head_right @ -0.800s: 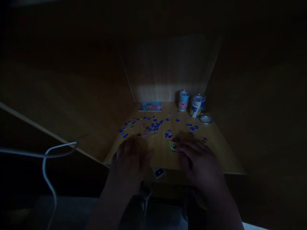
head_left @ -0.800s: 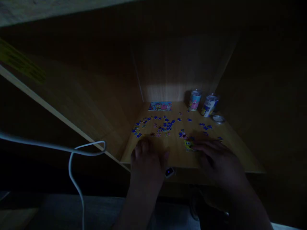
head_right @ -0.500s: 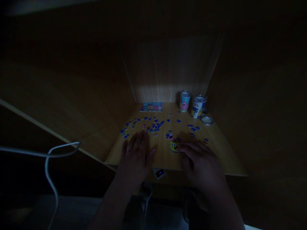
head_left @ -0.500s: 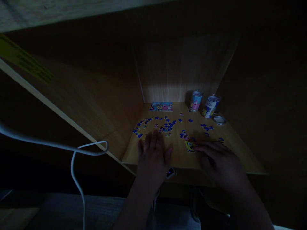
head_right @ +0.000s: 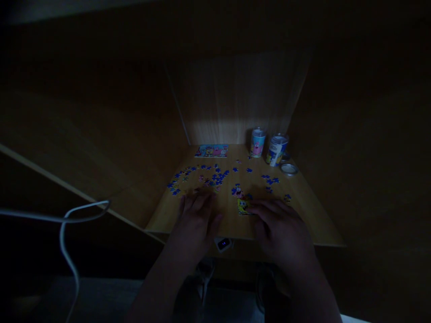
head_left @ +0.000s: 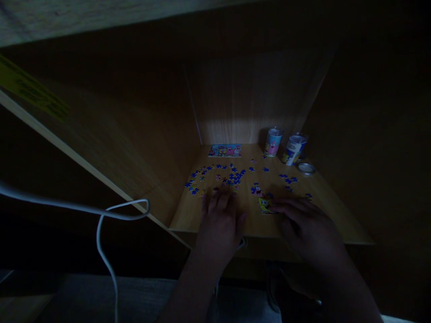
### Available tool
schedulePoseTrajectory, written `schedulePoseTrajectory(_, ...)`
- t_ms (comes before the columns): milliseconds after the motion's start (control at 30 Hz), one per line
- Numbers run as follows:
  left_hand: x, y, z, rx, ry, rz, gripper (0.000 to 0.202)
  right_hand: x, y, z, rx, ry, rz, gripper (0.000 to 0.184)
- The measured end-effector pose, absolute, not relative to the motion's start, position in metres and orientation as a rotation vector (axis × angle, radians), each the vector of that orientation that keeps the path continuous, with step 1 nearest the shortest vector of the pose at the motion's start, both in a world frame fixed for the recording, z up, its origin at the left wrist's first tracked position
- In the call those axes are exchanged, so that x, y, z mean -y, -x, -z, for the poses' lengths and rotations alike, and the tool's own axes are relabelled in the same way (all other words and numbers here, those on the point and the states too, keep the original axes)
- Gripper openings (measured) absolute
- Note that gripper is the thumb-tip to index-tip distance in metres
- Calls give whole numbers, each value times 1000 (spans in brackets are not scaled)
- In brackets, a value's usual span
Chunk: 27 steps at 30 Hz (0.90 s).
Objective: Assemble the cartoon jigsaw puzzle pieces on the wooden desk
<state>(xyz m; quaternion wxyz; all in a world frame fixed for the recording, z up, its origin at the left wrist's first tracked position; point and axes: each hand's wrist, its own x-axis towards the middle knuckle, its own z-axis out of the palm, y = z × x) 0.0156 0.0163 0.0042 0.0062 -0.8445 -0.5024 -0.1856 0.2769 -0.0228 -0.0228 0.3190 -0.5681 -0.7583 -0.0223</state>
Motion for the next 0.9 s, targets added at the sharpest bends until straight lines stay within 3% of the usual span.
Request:
schedulePoseTrajectory(200, -17, -20, -7, 1502, 2759, 707, 28, 23, -275, 21, 1992, 1503, 63, 33)
schedulePoseTrajectory(567, -18, -24, -5, 1204, 2957, 791, 20, 22, -275, 21, 2000, 1498, 60, 33)
schedulePoseTrajectory(900, -20, -27, 2, 1265, 2871, 835, 24, 22, -275, 22, 1998, 1503, 57, 33)
